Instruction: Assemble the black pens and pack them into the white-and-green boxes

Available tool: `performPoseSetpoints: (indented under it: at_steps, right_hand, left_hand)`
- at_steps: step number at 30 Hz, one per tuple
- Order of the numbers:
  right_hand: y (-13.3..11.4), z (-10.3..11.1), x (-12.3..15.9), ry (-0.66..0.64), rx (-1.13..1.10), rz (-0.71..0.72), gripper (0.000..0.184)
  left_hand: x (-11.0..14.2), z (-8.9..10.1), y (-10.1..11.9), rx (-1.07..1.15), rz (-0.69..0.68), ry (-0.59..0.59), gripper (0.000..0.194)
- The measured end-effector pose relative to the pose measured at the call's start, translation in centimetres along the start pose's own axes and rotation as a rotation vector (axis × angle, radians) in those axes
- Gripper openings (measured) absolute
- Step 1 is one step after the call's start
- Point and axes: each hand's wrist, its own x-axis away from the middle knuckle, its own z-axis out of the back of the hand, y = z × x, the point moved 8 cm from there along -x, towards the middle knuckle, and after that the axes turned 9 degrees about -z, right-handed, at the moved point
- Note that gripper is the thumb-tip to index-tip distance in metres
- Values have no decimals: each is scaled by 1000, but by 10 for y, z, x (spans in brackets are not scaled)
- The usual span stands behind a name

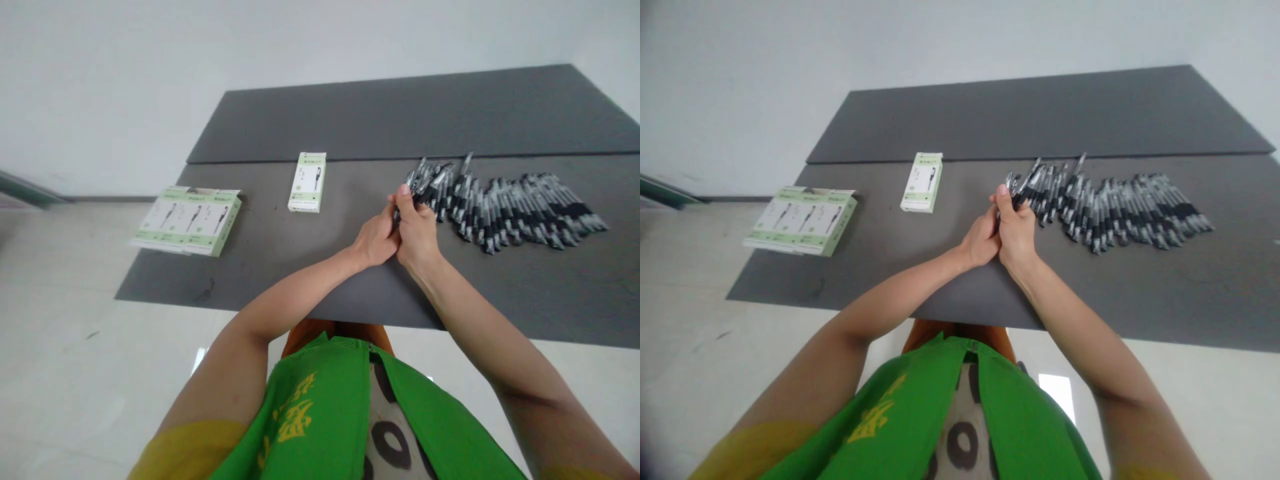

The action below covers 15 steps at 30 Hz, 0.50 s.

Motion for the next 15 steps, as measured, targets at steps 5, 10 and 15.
performPoseSetpoints:
  at_steps: [5, 10, 15]
  right_hand:
    - [4, 0, -8, -28, 3, 55, 39]
    - [7, 0, -13, -65, 15, 99, 39]
    - [10, -2, -18, -115, -3, 124, 42]
  left_hand:
    - [-1, -2, -4, -74, 32, -54, 46]
    - [0, -1, -4, -122, 46, -53, 48]
    - [0, 3, -2, -140, 54, -31, 52]
